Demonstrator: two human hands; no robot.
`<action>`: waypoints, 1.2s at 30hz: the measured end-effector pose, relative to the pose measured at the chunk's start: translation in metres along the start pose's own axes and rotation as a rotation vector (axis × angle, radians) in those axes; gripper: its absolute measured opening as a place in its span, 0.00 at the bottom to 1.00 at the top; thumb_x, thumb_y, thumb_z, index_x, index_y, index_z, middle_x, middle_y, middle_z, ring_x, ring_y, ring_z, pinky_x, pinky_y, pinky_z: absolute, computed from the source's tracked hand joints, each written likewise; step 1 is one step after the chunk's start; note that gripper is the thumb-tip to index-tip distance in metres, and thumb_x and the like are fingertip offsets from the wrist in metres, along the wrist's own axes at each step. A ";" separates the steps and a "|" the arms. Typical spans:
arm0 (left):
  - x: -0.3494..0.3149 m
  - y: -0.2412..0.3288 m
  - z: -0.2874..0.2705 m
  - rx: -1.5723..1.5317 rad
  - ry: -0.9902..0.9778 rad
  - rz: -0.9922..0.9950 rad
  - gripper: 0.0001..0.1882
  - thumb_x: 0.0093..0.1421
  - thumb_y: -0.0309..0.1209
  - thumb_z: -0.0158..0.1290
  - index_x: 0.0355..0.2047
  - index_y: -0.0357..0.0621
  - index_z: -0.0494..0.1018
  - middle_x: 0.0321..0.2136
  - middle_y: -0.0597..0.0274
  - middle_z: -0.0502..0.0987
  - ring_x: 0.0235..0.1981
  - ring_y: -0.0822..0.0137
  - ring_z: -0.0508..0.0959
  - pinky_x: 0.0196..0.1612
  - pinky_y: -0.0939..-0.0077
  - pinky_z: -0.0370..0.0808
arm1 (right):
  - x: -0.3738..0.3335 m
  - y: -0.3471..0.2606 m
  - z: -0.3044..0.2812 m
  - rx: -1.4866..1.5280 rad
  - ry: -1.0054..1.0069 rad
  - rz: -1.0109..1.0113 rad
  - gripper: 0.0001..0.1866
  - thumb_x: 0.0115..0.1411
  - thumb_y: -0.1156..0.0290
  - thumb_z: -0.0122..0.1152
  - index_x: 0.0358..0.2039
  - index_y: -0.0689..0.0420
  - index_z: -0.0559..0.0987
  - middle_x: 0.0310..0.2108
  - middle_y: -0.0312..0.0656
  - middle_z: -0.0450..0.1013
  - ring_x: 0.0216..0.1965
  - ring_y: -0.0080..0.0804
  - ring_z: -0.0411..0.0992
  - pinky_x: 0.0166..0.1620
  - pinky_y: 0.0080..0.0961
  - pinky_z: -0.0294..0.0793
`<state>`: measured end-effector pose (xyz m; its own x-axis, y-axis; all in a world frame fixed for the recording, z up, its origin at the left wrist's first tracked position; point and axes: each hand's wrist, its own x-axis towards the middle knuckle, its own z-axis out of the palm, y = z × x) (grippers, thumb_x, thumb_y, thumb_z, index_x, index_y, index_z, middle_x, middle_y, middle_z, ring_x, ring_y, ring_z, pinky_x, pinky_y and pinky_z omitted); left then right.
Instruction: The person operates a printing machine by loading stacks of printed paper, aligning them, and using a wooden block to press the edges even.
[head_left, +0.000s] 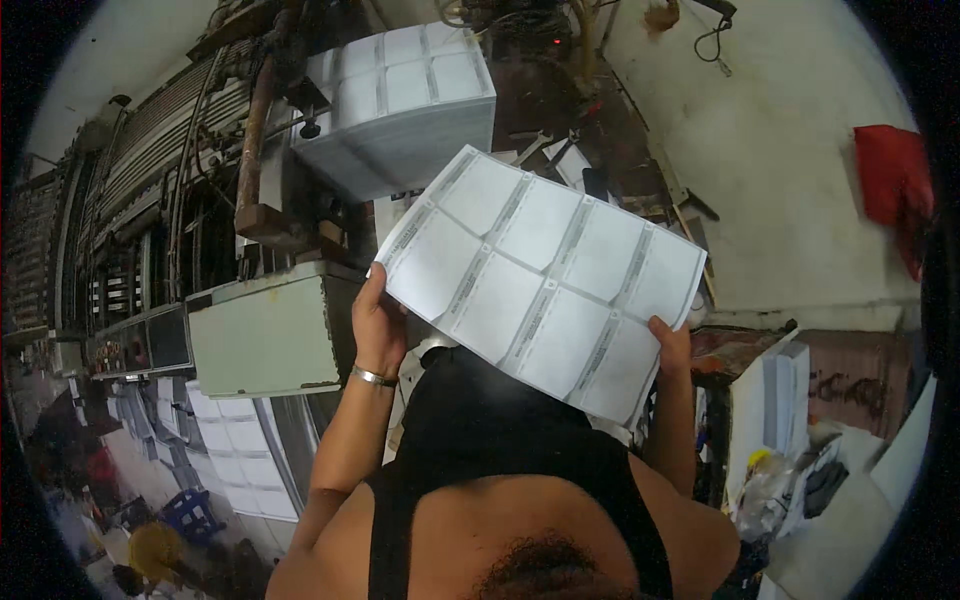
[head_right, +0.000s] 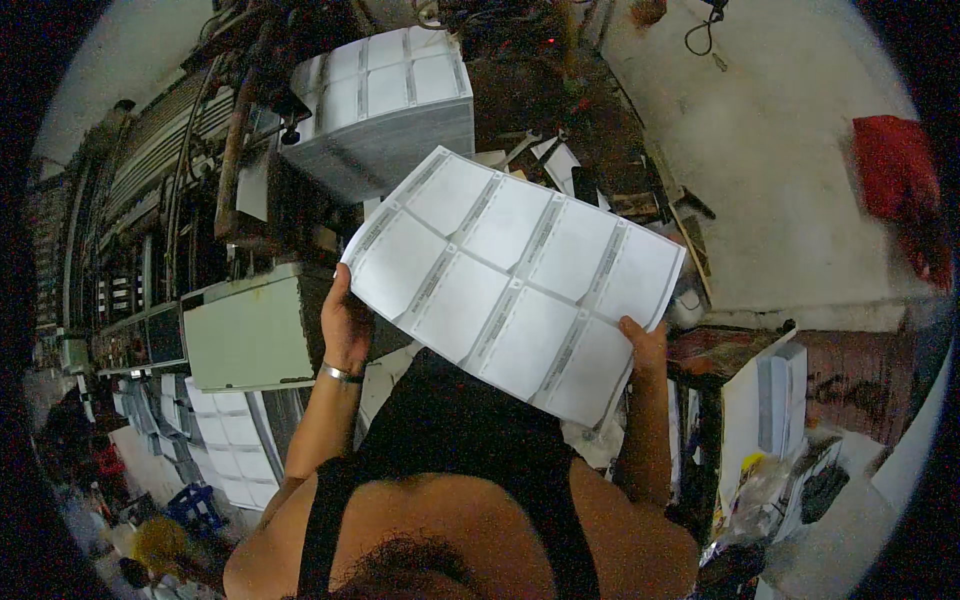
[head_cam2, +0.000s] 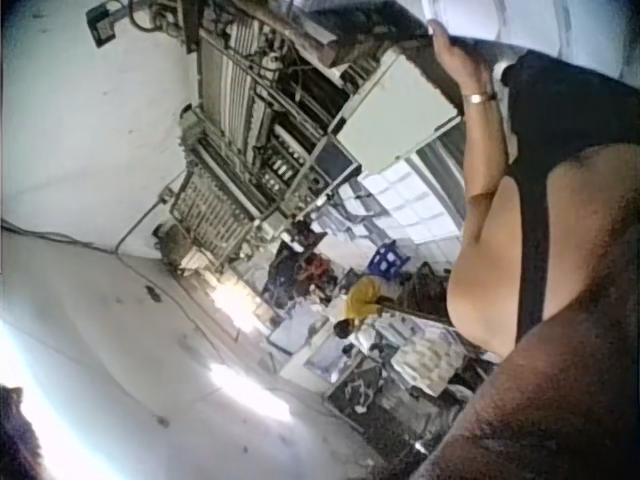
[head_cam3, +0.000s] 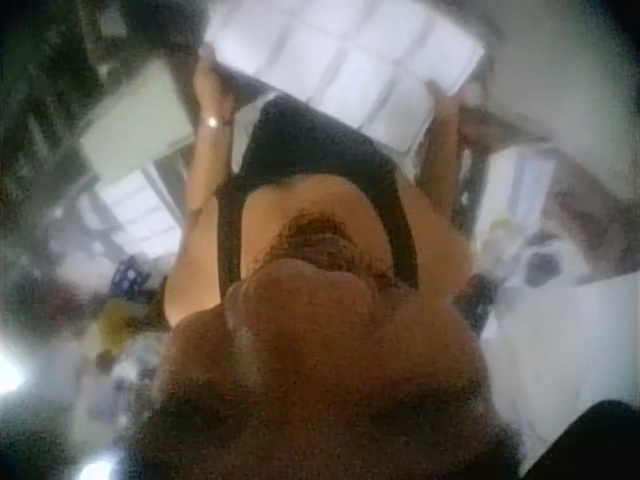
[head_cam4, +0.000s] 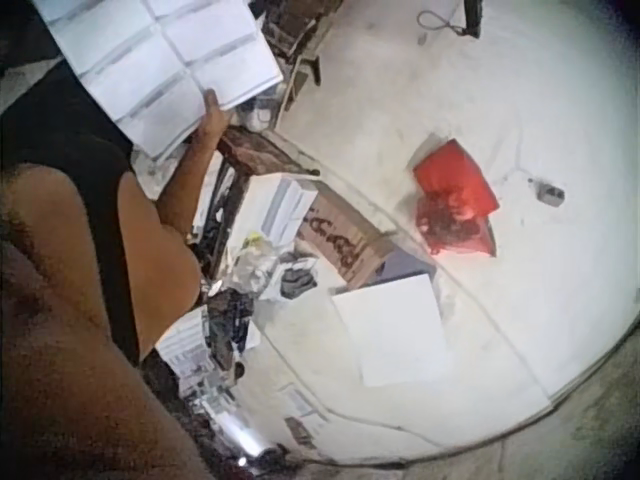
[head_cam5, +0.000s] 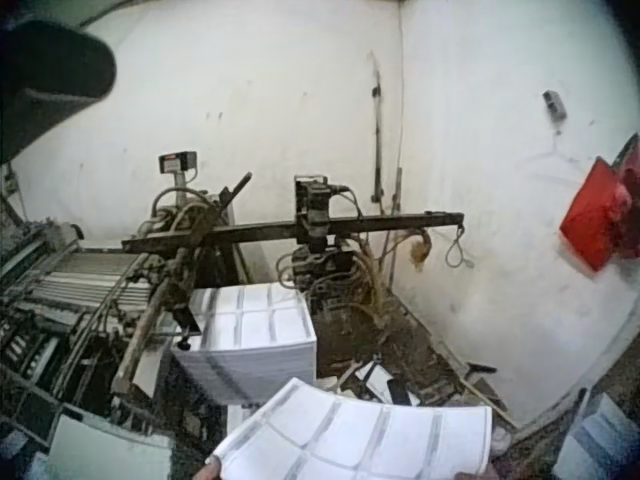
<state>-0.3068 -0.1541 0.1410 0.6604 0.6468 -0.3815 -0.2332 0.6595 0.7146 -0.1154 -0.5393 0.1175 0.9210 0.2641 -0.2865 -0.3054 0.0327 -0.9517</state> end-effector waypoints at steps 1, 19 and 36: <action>0.000 0.001 0.001 -0.007 -0.007 -0.001 0.20 0.66 0.42 0.47 0.48 0.38 0.72 0.37 0.68 0.77 0.33 0.75 0.72 0.32 0.81 0.64 | 0.000 0.001 0.001 -0.002 0.024 0.028 0.27 0.51 0.75 0.64 0.52 0.66 0.68 0.44 0.48 0.73 0.42 0.37 0.73 0.45 0.34 0.75; -0.019 0.026 0.000 0.020 -0.046 0.096 0.21 0.66 0.41 0.48 0.47 0.33 0.72 0.42 0.59 0.77 0.42 0.73 0.76 0.47 0.76 0.71 | 0.016 0.015 0.009 0.099 -0.218 0.001 0.27 0.57 0.73 0.58 0.56 0.66 0.65 0.49 0.50 0.70 0.47 0.44 0.72 0.49 0.36 0.74; -0.141 0.091 -0.037 -0.140 -0.089 0.547 0.17 0.66 0.32 0.47 0.47 0.28 0.72 0.41 0.57 0.78 0.43 0.71 0.75 0.49 0.77 0.69 | 0.011 -0.063 0.055 -0.125 -0.354 -0.320 0.26 0.60 0.70 0.51 0.57 0.71 0.63 0.51 0.58 0.68 0.51 0.48 0.69 0.53 0.40 0.71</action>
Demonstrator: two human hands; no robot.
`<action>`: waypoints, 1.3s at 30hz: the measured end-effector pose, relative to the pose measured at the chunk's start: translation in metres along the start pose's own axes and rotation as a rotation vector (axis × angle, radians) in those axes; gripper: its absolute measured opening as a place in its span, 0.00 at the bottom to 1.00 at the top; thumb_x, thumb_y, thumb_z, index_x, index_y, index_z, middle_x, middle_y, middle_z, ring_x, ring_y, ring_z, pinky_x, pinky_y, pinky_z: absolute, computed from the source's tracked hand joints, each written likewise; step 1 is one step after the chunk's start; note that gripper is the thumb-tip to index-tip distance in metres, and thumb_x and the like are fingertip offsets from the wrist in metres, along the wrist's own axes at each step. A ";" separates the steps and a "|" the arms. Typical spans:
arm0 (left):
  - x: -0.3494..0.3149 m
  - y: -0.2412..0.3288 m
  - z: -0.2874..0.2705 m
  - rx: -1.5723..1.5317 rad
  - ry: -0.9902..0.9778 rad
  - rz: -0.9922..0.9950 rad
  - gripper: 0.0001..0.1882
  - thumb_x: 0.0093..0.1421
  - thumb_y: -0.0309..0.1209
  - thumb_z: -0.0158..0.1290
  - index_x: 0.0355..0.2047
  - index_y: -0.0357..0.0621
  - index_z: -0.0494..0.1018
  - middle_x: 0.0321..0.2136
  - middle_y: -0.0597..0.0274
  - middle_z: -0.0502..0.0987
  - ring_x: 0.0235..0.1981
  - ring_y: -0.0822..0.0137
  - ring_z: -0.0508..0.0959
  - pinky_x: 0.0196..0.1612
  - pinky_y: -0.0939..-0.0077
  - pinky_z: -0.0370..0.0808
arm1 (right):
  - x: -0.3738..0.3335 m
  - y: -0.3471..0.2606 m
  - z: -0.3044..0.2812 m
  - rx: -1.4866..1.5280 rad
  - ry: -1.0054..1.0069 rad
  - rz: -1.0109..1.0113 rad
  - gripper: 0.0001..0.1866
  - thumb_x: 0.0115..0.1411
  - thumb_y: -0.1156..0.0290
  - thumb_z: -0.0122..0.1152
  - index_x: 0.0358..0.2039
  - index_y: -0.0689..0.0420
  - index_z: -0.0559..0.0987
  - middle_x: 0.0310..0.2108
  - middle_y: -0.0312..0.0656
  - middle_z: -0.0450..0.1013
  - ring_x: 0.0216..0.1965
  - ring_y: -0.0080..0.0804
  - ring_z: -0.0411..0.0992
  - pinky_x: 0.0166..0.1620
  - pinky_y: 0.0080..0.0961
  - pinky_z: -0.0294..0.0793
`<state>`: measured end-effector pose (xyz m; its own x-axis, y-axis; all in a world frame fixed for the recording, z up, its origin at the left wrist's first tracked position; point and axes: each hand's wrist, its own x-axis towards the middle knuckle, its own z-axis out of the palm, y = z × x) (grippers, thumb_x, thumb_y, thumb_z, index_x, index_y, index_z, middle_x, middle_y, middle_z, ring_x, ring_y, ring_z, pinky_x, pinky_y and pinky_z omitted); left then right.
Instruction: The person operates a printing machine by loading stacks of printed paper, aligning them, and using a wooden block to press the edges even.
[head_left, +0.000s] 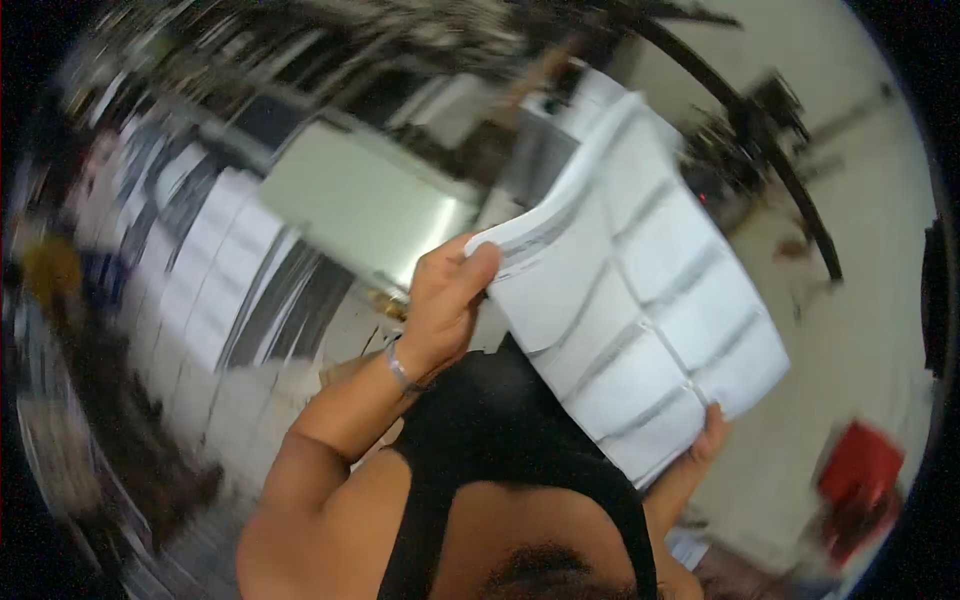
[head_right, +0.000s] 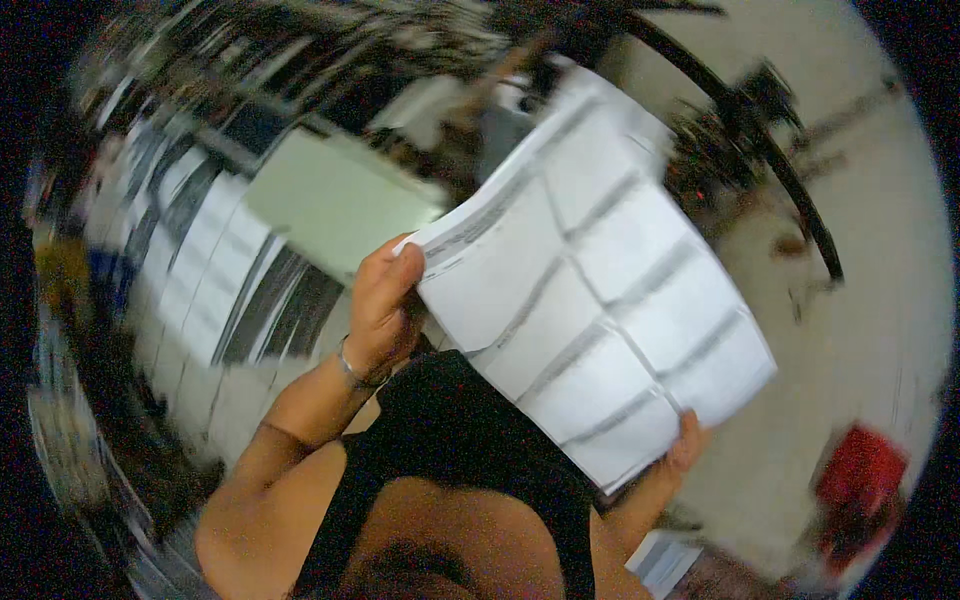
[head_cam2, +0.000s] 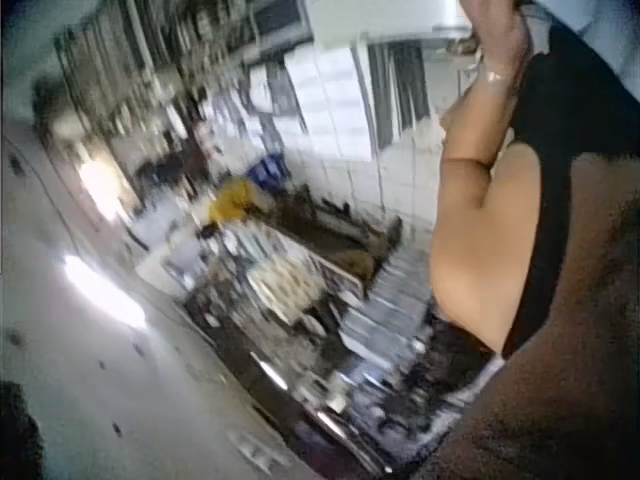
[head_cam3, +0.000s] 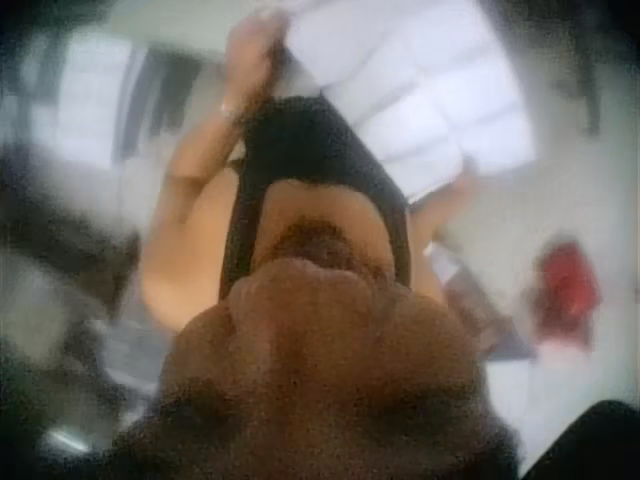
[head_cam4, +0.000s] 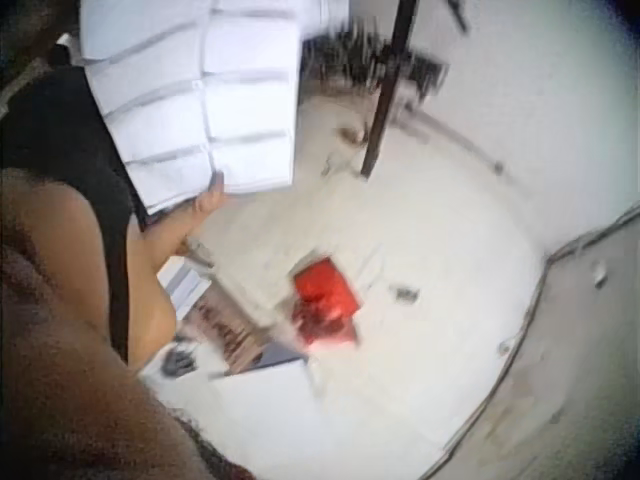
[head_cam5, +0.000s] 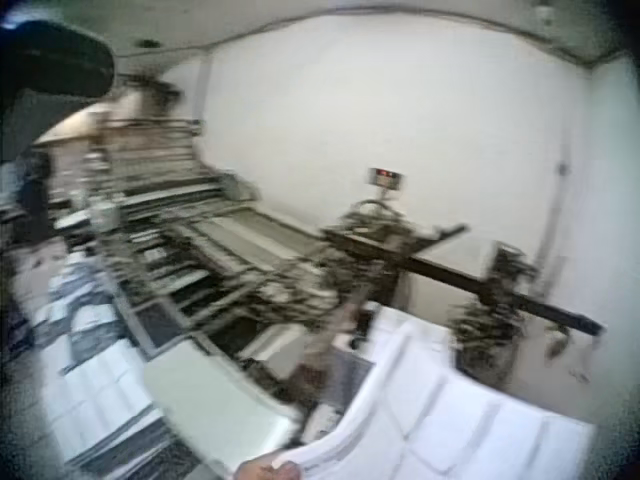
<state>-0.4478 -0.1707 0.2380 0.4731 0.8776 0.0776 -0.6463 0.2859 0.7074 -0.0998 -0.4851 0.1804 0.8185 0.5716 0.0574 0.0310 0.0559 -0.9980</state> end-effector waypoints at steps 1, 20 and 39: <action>-0.012 0.015 -0.013 -0.030 0.012 0.043 0.17 0.67 0.31 0.46 0.47 0.28 0.71 0.42 0.58 0.77 0.43 0.72 0.74 0.49 0.78 0.69 | 0.009 0.004 0.008 -0.008 -0.097 -0.043 0.27 0.59 0.69 0.52 0.56 0.71 0.63 0.51 0.58 0.68 0.51 0.48 0.69 0.54 0.40 0.70; -0.290 0.124 -0.191 -0.126 1.009 0.803 0.25 0.67 0.45 0.43 0.53 0.34 0.68 0.51 0.55 0.73 0.53 0.62 0.71 0.58 0.68 0.65 | -0.030 -0.046 0.438 0.035 -1.152 -0.029 0.42 0.45 0.71 0.69 0.58 0.68 0.59 0.52 0.51 0.66 0.50 0.41 0.68 0.53 0.33 0.67; -0.277 0.118 -0.204 -0.268 1.310 0.848 0.20 0.63 0.40 0.52 0.48 0.38 0.70 0.45 0.59 0.76 0.47 0.66 0.74 0.50 0.72 0.70 | -0.042 -0.083 0.533 -0.134 -1.531 0.037 0.20 0.51 0.70 0.69 0.41 0.68 0.76 0.36 0.49 0.77 0.35 0.33 0.77 0.40 0.28 0.77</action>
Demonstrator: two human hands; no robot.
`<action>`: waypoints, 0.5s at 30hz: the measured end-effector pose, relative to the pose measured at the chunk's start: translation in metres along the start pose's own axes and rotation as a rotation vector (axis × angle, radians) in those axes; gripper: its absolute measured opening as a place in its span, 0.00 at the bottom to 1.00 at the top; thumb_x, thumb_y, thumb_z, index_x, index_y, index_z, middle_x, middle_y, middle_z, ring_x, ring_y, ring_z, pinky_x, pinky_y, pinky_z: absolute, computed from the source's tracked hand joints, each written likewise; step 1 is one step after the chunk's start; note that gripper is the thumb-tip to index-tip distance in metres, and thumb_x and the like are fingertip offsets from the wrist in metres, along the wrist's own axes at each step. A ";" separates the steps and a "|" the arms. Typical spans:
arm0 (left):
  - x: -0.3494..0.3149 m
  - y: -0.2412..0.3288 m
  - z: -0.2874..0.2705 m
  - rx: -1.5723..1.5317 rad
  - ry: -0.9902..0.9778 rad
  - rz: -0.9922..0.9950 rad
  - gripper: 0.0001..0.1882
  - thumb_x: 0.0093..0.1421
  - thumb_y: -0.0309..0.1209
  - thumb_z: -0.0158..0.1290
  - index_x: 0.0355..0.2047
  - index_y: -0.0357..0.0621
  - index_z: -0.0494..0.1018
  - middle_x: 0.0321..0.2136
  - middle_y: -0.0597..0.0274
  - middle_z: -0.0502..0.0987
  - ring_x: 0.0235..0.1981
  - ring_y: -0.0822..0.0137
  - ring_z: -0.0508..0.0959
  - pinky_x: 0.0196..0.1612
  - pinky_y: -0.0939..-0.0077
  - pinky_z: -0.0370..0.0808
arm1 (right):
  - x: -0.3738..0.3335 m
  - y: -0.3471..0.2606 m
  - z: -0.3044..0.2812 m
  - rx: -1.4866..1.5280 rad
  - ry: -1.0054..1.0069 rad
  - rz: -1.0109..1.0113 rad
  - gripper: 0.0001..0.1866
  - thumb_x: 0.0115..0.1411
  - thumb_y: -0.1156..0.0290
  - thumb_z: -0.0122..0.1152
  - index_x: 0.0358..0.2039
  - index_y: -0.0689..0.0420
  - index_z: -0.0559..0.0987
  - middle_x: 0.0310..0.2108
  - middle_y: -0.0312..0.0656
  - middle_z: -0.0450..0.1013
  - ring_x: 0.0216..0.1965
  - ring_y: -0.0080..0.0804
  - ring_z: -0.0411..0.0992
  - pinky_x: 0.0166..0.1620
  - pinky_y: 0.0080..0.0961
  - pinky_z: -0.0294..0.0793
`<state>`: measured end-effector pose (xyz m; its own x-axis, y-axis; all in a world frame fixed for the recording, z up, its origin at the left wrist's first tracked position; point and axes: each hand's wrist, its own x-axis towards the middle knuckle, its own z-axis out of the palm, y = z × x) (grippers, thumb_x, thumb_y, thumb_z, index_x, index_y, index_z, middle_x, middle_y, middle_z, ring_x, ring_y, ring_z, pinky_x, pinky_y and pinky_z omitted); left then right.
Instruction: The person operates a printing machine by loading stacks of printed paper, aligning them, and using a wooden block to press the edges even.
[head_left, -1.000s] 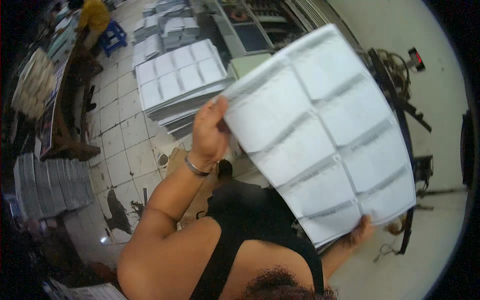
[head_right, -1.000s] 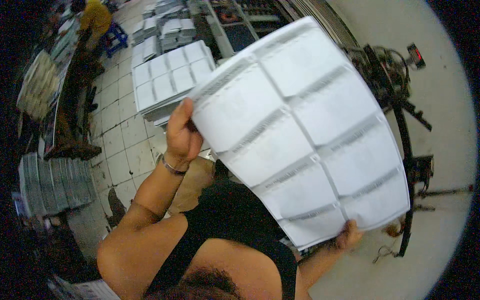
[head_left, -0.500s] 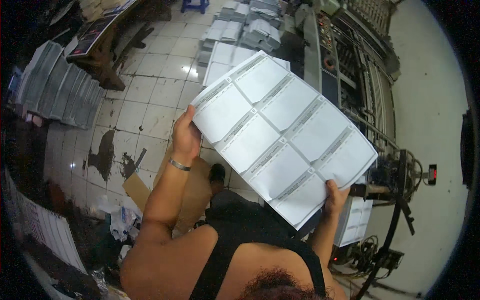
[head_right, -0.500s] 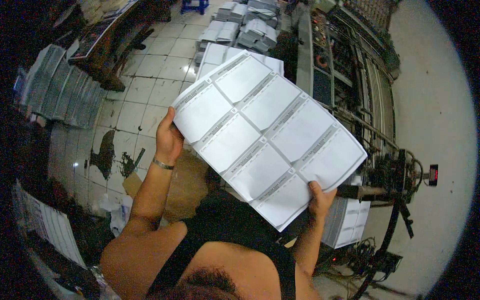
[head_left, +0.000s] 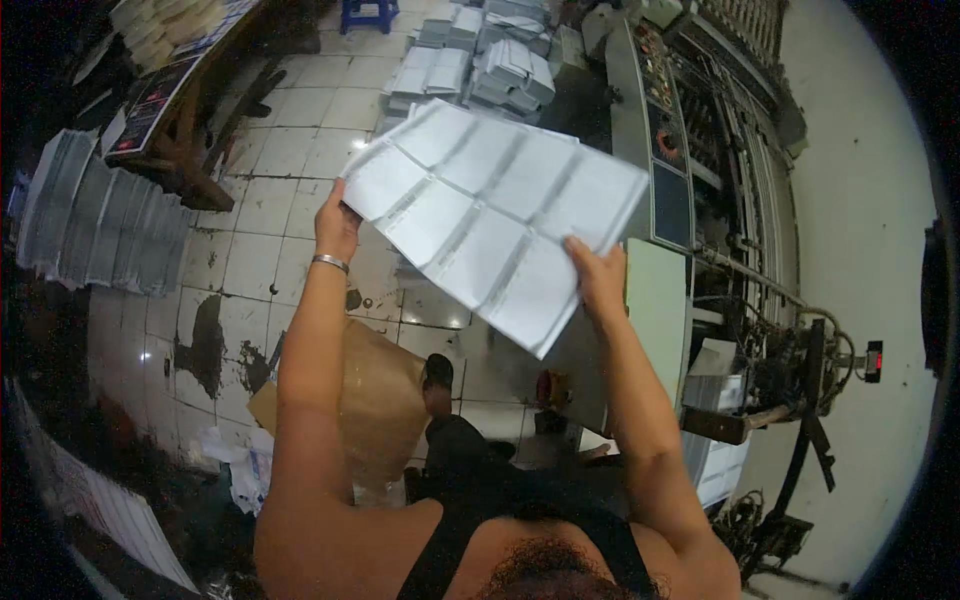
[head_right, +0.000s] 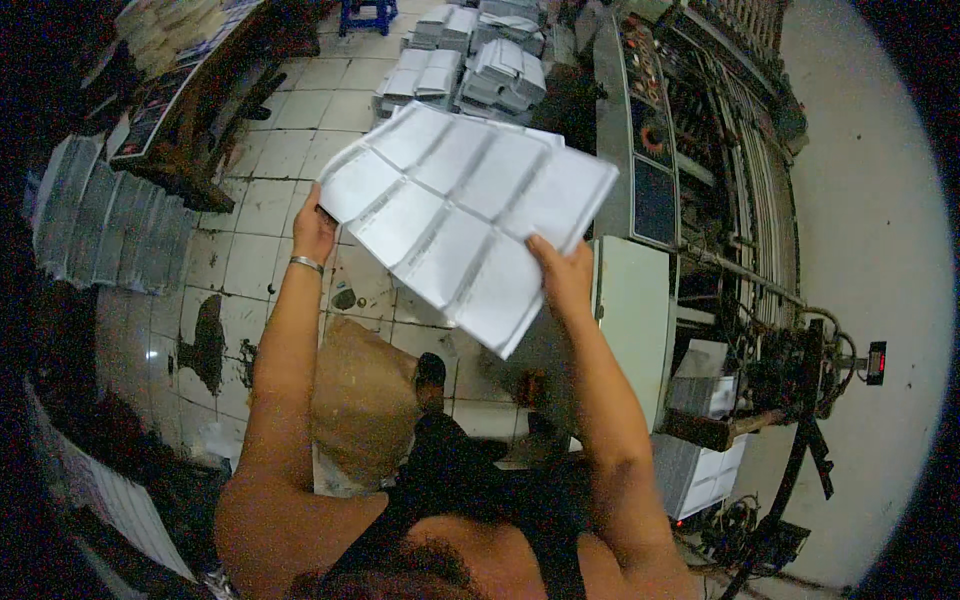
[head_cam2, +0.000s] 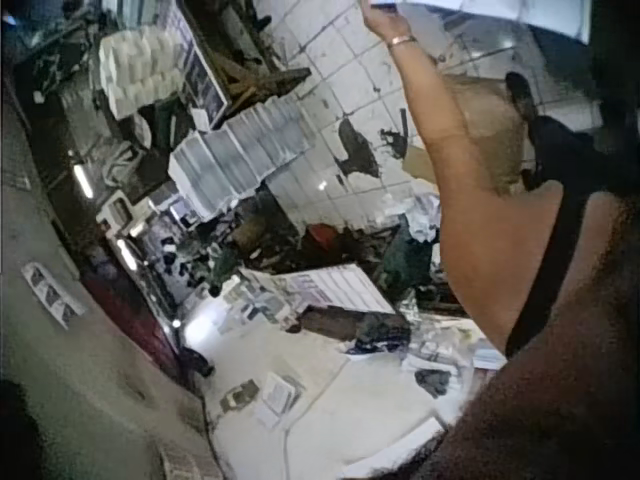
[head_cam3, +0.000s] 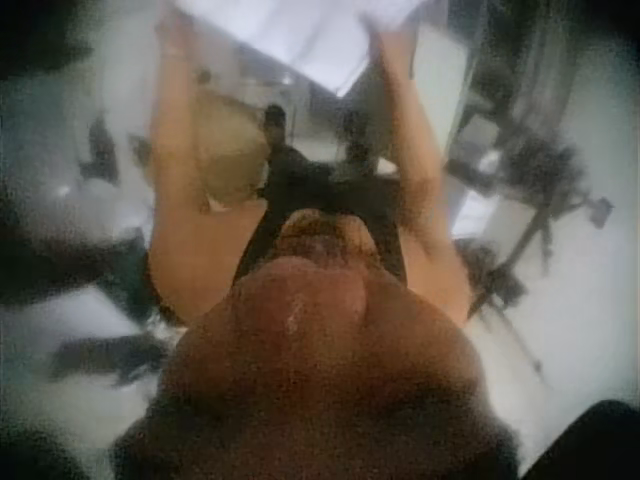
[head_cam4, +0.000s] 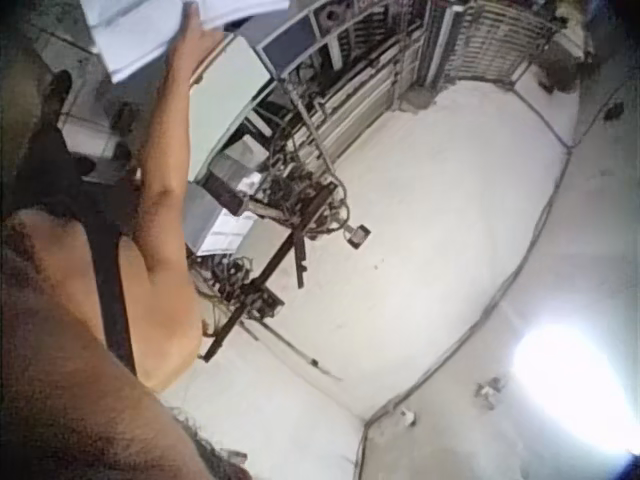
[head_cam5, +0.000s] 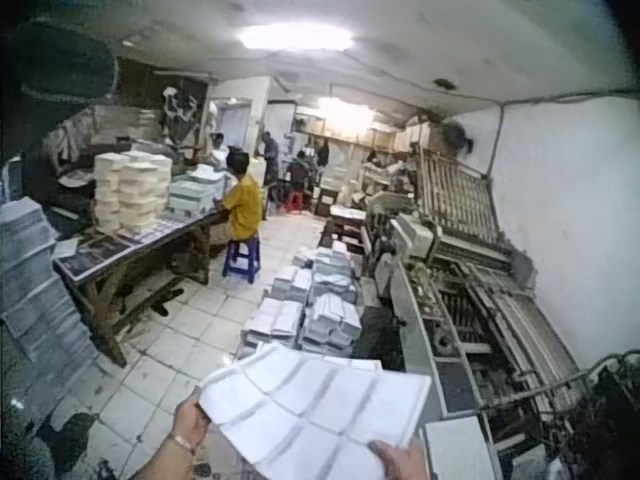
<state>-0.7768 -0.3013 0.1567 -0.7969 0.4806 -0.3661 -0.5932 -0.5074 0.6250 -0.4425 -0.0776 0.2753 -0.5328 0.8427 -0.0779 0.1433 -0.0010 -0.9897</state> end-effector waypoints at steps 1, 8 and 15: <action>-0.002 -0.008 -0.002 -0.001 -0.022 0.061 0.20 0.63 0.40 0.52 0.49 0.37 0.70 0.46 0.59 0.75 0.48 0.65 0.74 0.51 0.72 0.70 | 0.010 0.003 0.002 -0.077 0.016 0.027 0.20 0.51 0.69 0.68 0.40 0.69 0.76 0.35 0.49 0.78 0.34 0.33 0.77 0.39 0.28 0.76; 0.013 -0.034 -0.010 -0.059 -0.045 0.104 0.26 0.66 0.40 0.47 0.56 0.31 0.63 0.56 0.54 0.68 0.56 0.60 0.68 0.58 0.67 0.65 | 0.060 0.030 0.000 -0.041 -0.073 -0.069 0.23 0.49 0.66 0.69 0.41 0.69 0.76 0.36 0.49 0.78 0.34 0.35 0.77 0.40 0.29 0.75; 0.098 -0.023 -0.008 0.051 -0.202 0.226 0.22 0.66 0.41 0.49 0.51 0.35 0.68 0.49 0.56 0.74 0.51 0.64 0.74 0.55 0.71 0.68 | 0.088 0.142 0.032 0.239 0.065 -0.093 0.28 0.48 0.65 0.72 0.45 0.69 0.74 0.40 0.48 0.76 0.39 0.35 0.74 0.45 0.28 0.72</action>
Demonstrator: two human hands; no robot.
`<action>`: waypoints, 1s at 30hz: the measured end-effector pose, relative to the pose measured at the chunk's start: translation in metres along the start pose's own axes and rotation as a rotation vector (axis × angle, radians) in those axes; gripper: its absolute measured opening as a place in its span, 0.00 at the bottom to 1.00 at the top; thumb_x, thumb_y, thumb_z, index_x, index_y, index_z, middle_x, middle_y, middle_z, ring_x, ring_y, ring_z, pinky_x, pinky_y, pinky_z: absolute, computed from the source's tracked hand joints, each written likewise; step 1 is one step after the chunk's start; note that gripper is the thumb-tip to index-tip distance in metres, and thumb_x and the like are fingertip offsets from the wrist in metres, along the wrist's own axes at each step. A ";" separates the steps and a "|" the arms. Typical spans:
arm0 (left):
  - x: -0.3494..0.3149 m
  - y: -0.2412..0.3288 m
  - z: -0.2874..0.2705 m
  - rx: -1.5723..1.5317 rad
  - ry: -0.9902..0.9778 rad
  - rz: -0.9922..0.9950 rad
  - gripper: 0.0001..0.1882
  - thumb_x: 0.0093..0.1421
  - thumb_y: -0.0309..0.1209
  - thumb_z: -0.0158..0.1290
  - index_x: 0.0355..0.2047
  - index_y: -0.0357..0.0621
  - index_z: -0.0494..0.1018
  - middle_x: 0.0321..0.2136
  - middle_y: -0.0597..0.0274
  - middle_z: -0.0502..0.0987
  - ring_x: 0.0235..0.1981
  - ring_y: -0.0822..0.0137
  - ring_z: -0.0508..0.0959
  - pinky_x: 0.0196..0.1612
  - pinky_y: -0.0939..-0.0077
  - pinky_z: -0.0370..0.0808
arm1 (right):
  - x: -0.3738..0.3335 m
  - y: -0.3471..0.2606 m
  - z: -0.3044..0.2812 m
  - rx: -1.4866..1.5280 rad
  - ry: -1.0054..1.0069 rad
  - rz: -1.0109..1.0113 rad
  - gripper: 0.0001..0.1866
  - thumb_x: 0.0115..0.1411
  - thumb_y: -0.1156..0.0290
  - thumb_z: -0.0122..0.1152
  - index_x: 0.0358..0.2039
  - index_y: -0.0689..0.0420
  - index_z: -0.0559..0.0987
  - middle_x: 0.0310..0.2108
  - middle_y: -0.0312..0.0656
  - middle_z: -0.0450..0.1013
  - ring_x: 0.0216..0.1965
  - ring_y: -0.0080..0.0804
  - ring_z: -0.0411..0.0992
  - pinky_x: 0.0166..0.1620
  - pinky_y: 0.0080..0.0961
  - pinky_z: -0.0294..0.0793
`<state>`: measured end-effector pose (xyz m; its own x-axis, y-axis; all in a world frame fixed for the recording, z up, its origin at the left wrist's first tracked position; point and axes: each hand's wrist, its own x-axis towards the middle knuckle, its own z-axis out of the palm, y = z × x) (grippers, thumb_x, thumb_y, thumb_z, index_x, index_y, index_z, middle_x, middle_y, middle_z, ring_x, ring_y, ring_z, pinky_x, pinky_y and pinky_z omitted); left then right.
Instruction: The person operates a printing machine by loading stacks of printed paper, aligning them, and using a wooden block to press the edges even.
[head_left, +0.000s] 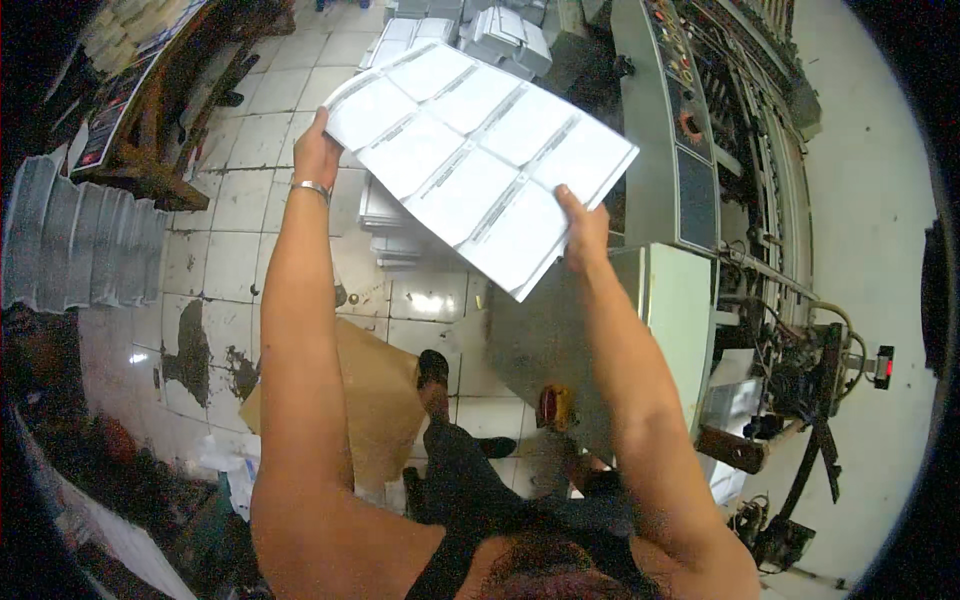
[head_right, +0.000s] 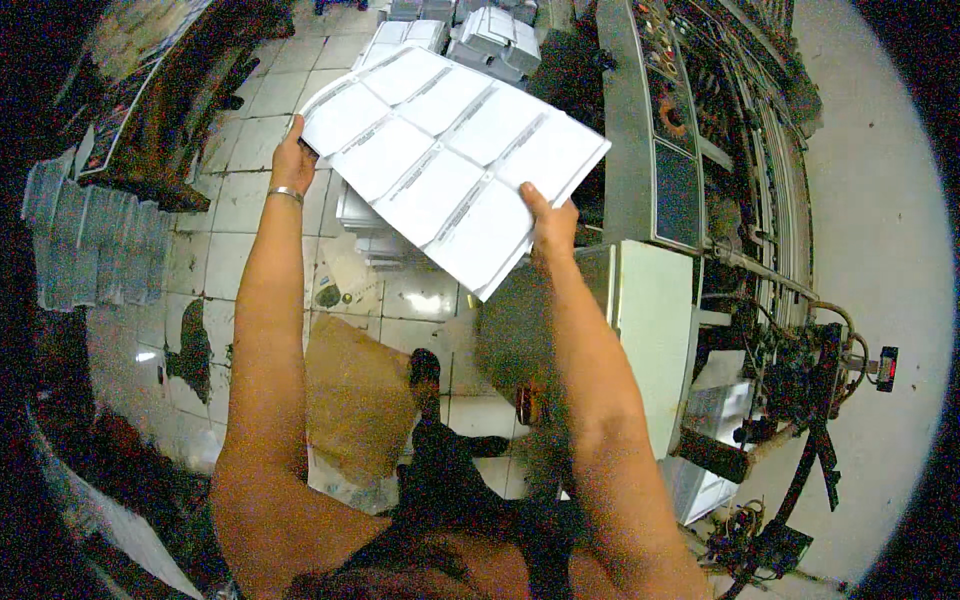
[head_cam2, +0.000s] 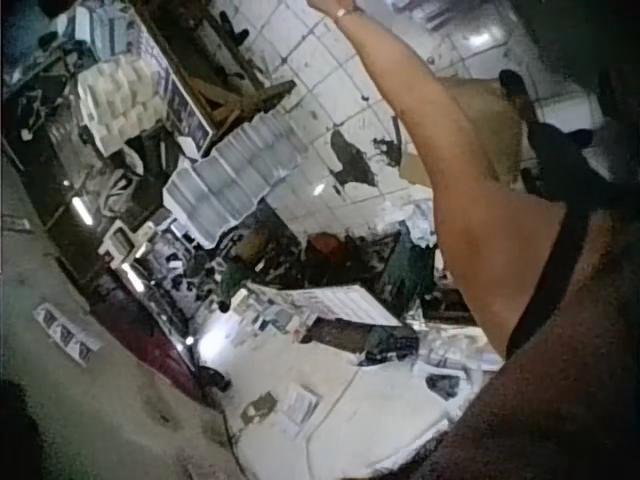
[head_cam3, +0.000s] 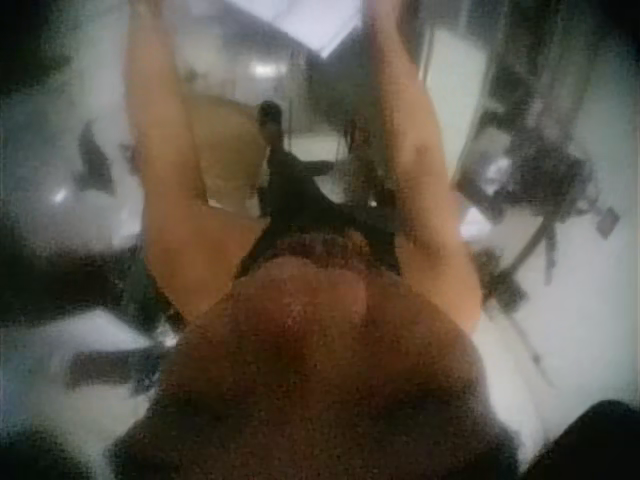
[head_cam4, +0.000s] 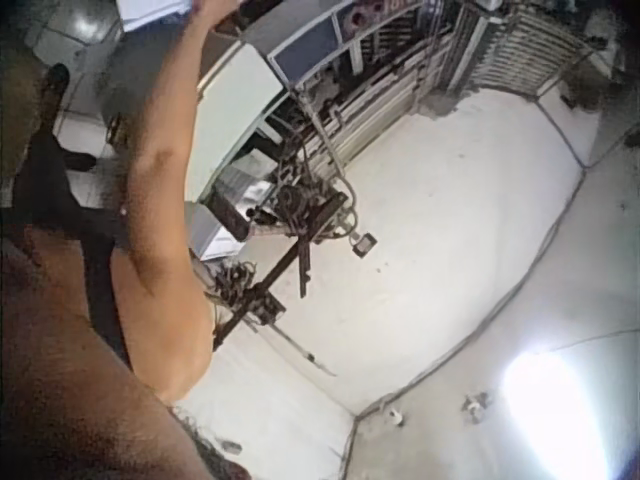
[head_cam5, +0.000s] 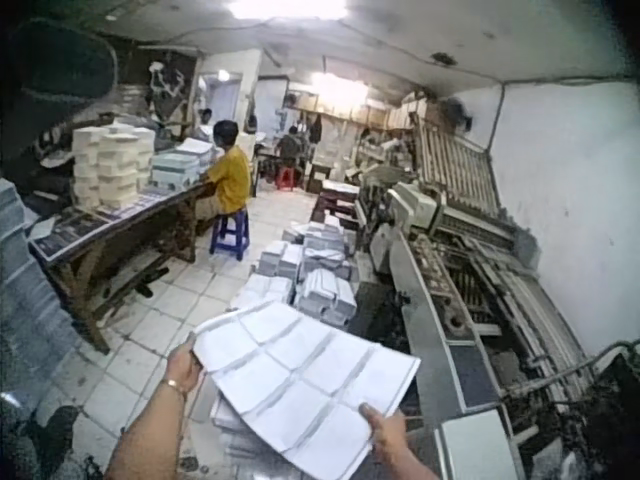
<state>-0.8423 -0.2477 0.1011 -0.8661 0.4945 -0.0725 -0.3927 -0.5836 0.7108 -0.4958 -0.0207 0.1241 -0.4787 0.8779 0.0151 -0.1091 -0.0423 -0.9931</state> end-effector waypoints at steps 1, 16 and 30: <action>0.018 -0.005 -0.007 0.028 0.003 0.004 0.20 0.65 0.40 0.49 0.49 0.36 0.70 0.46 0.56 0.76 0.47 0.64 0.76 0.52 0.70 0.71 | 0.010 0.021 0.004 0.053 -0.022 0.014 0.28 0.49 0.66 0.71 0.47 0.69 0.73 0.43 0.48 0.75 0.41 0.35 0.73 0.47 0.29 0.71; 0.052 -0.030 -0.025 0.331 0.207 -0.210 0.27 0.64 0.45 0.50 0.50 0.30 0.68 0.47 0.51 0.74 0.43 0.58 0.78 0.48 0.65 0.74 | 0.043 0.086 0.001 0.059 0.058 0.305 0.28 0.53 0.66 0.67 0.51 0.69 0.71 0.45 0.49 0.74 0.45 0.41 0.73 0.49 0.35 0.72; -0.050 -0.071 0.108 2.070 -0.469 0.425 0.32 0.43 0.49 0.62 0.49 0.53 0.72 0.49 0.56 0.71 0.50 0.55 0.72 0.50 0.56 0.69 | 0.057 0.091 0.000 0.137 0.037 0.218 0.28 0.52 0.68 0.68 0.49 0.71 0.71 0.43 0.50 0.75 0.39 0.40 0.75 0.43 0.33 0.75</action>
<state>-0.7375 -0.1618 0.1298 -0.5419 0.8262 0.1538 0.8361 0.5115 0.1981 -0.5329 0.0250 0.0348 -0.4717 0.8579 -0.2039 -0.1253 -0.2942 -0.9475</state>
